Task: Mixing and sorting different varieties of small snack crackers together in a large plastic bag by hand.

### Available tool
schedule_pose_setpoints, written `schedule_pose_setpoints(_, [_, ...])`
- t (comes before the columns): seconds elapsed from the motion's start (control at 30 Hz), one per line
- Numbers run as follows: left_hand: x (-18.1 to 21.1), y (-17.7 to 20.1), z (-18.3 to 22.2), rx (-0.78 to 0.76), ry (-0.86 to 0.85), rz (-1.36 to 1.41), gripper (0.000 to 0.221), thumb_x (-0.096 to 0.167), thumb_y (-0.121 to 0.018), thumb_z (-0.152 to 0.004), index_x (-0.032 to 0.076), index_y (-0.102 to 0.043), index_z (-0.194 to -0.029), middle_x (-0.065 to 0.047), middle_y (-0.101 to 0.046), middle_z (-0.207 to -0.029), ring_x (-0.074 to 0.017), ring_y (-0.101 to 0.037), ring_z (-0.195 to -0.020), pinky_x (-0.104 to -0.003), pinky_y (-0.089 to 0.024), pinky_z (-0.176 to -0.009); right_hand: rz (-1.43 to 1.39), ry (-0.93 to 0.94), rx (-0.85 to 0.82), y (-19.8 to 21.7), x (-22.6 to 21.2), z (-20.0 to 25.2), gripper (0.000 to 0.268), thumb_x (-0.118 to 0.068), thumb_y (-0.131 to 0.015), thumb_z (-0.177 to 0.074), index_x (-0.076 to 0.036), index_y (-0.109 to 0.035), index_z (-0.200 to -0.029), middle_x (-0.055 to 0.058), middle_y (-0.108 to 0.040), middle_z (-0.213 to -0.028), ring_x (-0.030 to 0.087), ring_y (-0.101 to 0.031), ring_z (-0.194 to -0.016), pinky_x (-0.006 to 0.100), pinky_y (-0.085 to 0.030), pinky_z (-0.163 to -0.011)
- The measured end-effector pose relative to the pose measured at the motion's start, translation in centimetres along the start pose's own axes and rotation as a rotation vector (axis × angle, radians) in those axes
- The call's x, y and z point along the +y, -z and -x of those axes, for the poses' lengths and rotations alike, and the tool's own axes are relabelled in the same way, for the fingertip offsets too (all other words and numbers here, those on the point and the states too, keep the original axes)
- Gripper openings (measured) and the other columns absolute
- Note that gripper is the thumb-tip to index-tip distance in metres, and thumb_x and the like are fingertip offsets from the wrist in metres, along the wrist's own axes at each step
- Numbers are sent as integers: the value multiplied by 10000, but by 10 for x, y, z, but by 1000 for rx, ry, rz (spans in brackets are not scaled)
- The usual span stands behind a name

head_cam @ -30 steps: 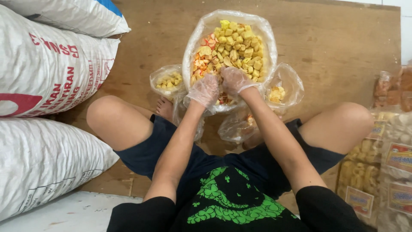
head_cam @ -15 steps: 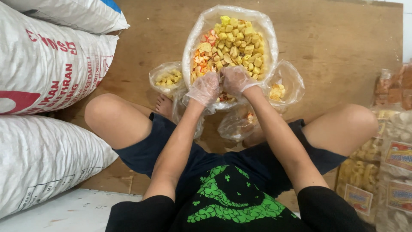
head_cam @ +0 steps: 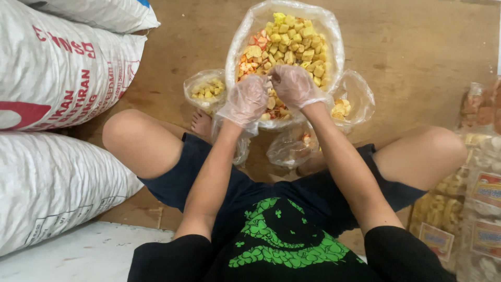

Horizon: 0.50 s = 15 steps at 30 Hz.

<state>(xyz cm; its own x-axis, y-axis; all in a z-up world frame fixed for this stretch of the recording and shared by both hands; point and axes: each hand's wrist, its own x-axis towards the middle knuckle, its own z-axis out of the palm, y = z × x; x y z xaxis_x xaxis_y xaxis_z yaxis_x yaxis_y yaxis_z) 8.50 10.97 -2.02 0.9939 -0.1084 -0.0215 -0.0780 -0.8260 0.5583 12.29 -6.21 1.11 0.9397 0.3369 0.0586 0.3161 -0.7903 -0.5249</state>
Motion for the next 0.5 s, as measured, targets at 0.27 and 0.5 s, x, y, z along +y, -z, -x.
schedule_pose_setpoints(0.27, [30, 152, 58, -112, 148, 134, 349, 424, -554, -879, 107, -694, -919, -228, -716, -1006, -467, -663, -1070, -586, -530, -897, -166, 69, -74, 46, -80, 16, 158, -347, -757, -892, -238, -743, -1006, 33, -750, -867, 263, -734, -884, 444, -582, -767])
schedule_pose_setpoints(0.5, [-19, 157, 73, -204, 190, -7, 281, 398, -620, -858, 152, -754, -882, -183, -749, -965, -436, -699, -1044, -534, -565, -899, -155, 198, -198, 23, -114, 21, 223, -380, -780, -874, -186, -728, -968, 64, -738, -821, 300, -736, -859, 484, -570, -735])
